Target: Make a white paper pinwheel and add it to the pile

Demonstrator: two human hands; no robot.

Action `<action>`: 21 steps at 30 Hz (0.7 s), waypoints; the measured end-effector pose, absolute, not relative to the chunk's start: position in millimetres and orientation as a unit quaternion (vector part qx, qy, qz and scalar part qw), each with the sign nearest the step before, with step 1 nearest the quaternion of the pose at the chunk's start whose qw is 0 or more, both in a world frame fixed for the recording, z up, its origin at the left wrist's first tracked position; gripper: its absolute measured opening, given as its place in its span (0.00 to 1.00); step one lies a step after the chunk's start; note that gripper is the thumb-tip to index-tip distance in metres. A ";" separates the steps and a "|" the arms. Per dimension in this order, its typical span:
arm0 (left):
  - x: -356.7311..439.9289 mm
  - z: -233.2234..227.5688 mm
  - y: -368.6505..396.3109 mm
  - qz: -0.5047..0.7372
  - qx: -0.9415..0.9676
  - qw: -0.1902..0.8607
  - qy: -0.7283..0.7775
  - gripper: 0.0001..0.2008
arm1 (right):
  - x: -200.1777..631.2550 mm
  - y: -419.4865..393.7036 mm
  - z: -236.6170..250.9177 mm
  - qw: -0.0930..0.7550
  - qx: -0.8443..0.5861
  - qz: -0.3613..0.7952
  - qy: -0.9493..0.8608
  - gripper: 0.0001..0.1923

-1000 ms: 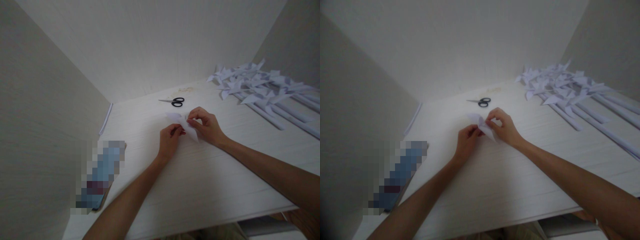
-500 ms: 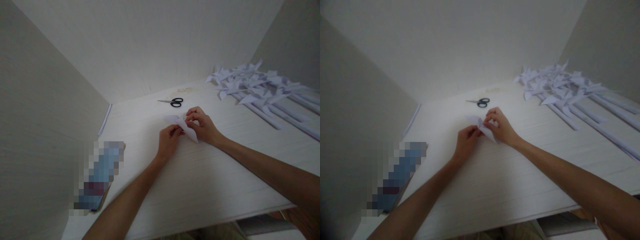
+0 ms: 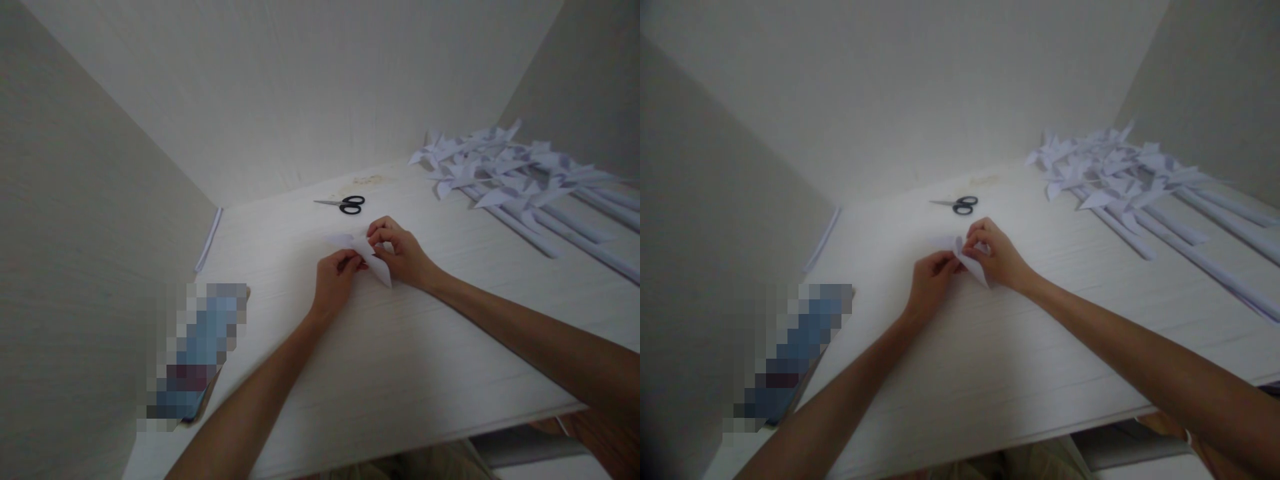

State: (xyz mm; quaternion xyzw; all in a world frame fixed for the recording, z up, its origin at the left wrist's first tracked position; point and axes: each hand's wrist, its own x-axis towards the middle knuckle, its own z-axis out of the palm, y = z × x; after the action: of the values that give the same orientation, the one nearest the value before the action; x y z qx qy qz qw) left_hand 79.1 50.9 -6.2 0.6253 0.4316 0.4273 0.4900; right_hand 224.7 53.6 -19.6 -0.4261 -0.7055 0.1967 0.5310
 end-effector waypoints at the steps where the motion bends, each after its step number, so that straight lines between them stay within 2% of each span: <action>1: 79.1 -6.2 50.9 0.427 0.626 0.489 0.432 0.06 | 224.7 53.7 -19.7 0.531 -0.425 0.198 -0.705 0.05; 17: 79.4 -5.4 51.5 0.387 0.693 0.432 0.427 0.10 | 224.5 54.2 -20.3 0.546 -0.435 0.242 -0.673 0.03; 21: 78.3 -4.6 51.0 0.408 0.673 0.436 0.437 0.10 | 228.5 54.7 -20.9 0.601 -0.470 0.207 -0.612 0.02</action>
State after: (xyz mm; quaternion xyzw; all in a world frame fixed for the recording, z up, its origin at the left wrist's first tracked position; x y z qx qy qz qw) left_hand 78.3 51.0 -4.6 0.6729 0.4370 0.4076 0.4360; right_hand 228.5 54.7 -20.9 -0.4700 -0.6121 0.2074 0.6012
